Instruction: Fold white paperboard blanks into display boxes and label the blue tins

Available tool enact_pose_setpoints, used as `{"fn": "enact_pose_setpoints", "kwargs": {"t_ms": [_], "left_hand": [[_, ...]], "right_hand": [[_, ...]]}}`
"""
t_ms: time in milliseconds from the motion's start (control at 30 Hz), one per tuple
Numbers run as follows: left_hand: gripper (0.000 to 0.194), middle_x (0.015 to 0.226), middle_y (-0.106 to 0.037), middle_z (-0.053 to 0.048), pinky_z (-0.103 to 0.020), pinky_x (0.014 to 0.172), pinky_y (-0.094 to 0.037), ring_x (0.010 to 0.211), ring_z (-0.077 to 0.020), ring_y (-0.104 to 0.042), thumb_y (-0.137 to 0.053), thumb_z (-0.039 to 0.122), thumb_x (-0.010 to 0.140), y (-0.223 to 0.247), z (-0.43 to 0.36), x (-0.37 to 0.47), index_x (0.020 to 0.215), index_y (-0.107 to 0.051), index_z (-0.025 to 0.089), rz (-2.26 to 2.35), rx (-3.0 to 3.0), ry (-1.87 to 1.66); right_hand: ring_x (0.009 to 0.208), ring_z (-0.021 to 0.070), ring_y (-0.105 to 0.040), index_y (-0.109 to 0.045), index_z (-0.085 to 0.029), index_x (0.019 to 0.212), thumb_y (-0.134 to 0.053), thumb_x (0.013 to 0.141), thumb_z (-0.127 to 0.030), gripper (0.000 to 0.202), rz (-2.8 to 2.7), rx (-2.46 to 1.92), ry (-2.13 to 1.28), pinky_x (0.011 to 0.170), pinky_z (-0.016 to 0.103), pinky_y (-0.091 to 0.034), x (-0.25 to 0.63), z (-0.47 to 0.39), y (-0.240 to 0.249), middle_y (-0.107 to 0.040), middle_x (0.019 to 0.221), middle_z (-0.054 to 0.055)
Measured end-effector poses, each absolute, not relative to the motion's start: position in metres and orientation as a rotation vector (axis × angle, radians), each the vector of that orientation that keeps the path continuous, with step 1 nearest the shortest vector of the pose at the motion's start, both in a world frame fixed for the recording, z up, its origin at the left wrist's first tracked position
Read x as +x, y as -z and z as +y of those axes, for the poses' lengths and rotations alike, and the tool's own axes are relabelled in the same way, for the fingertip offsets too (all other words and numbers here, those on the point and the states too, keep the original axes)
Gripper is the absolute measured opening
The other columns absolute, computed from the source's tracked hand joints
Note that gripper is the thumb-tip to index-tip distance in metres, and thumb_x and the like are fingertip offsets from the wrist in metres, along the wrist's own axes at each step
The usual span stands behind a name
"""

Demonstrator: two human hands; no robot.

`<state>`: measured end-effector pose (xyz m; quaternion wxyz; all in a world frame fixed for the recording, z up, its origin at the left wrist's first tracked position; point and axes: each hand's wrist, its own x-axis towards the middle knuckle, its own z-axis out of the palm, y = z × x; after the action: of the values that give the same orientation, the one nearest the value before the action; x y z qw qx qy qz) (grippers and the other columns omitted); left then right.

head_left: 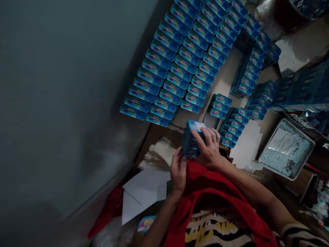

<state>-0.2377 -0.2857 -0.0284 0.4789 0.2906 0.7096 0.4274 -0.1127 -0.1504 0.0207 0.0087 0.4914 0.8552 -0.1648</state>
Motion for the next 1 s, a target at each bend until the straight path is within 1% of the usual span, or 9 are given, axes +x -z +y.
{"fn": "enact_pose_setpoints", "kwargs": {"t_ms": [100, 233, 333, 500, 633, 700, 767, 867, 1000], "left_hand": [[0.059, 0.159, -0.056, -0.017, -0.042, 0.113, -0.056, 0.142, -0.0279, -0.060, -0.040, 0.052, 0.110, 0.020, -0.254, -0.221, 0.161, -0.043, 0.023, 1.371, 0.446, -1.077], [0.062, 0.159, -0.054, -0.014, -0.044, 0.125, -0.045, 0.149, -0.0305, -0.053, -0.067, 0.053, 0.099, 0.031, -0.215, -0.214, 0.152, -0.057, 0.023, 1.269, 0.372, -1.092], [0.067, 0.157, -0.051, -0.013, -0.043, 0.125, -0.046, 0.147, -0.0308, -0.055, -0.080, 0.047, 0.090, 0.048, -0.210, -0.210, 0.150, -0.060, 0.025, 1.323, 0.490, -1.053], [0.068, 0.155, -0.047, -0.011, -0.040, 0.122, -0.050, 0.147, -0.0298, -0.056, -0.082, 0.041, 0.088, 0.070, -0.218, -0.205, 0.151, -0.059, 0.030, 1.349, 0.607, -1.051], [0.063, 0.158, -0.048, -0.013, -0.040, 0.121, -0.051, 0.147, -0.0291, -0.055, -0.079, 0.044, 0.091, 0.079, -0.214, -0.202, 0.149, -0.060, 0.026, 1.376, 0.666, -1.031], [0.060, 0.157, -0.052, -0.014, -0.040, 0.120, -0.051, 0.147, -0.0286, -0.055, -0.076, 0.045, 0.093, 0.080, -0.210, -0.203, 0.148, -0.061, 0.025, 1.405, 0.698, -1.020], [0.059, 0.153, -0.056, -0.015, -0.039, 0.116, -0.055, 0.141, -0.0278, -0.061, -0.076, 0.045, 0.093, 0.078, -0.205, -0.204, 0.146, -0.063, 0.024, 1.436, 0.699, -1.020], [0.055, 0.141, -0.064, -0.013, -0.040, 0.109, -0.058, 0.128, -0.0264, -0.068, -0.081, 0.043, 0.088, 0.075, -0.195, -0.205, 0.138, -0.070, 0.023, 1.520, 0.740, -1.022], [0.047, 0.134, -0.070, -0.013, -0.043, 0.112, -0.054, 0.124, -0.0270, -0.069, -0.082, 0.040, 0.086, 0.077, -0.181, -0.199, 0.128, -0.075, 0.020, 1.623, 0.641, -1.068]], "right_hand": [[0.142, 0.0411, -0.047, -0.051, -0.034, 0.161, -0.069, 0.088, -0.051, 0.077, 2.797, 1.745, 0.297, 0.121, 0.060, -0.037, -0.077, -0.162, -0.006, -0.056, 0.148, 0.015], [0.140, 0.0384, -0.048, -0.058, -0.025, 0.156, -0.071, 0.092, -0.041, 0.067, 2.997, 1.833, 0.026, 0.117, 0.055, -0.042, -0.056, -0.156, 0.033, -0.055, 0.146, 0.019], [0.142, 0.0364, -0.047, -0.065, -0.027, 0.149, -0.067, 0.094, -0.035, 0.055, 3.012, 1.807, 0.011, 0.118, 0.053, -0.042, -0.052, -0.155, 0.050, -0.056, 0.146, 0.017], [0.143, 0.0355, -0.046, -0.065, -0.033, 0.147, -0.065, 0.094, -0.032, 0.053, 2.968, 1.832, -0.059, 0.118, 0.055, -0.043, -0.048, -0.161, 0.056, -0.055, 0.148, 0.014], [0.143, 0.0342, -0.047, -0.064, -0.032, 0.148, -0.064, 0.094, -0.026, 0.054, 2.911, 1.850, -0.003, 0.120, 0.054, -0.044, -0.049, -0.160, 0.058, -0.057, 0.145, 0.014], [0.144, 0.0347, -0.047, -0.063, -0.032, 0.151, -0.062, 0.095, -0.026, 0.056, 2.852, 1.847, 0.102, 0.122, 0.056, -0.042, -0.050, -0.156, 0.056, -0.056, 0.147, 0.014], [0.146, 0.0363, -0.045, -0.058, -0.031, 0.156, -0.062, 0.095, -0.028, 0.061, 2.769, 1.825, 0.227, 0.124, 0.058, -0.039, -0.051, -0.149, 0.051, -0.054, 0.152, 0.014], [0.152, 0.0395, -0.040, -0.048, -0.025, 0.163, -0.063, 0.094, -0.039, 0.072, 2.676, 1.758, 0.357, 0.128, 0.059, -0.034, -0.050, -0.132, 0.038, -0.050, 0.158, 0.017], [0.165, 0.0432, -0.019, -0.035, -0.018, 0.169, -0.060, 0.095, -0.051, 0.085, 2.622, 1.619, 0.411, 0.133, 0.067, -0.014, -0.056, -0.109, 0.029, -0.036, 0.172, 0.018]]}}
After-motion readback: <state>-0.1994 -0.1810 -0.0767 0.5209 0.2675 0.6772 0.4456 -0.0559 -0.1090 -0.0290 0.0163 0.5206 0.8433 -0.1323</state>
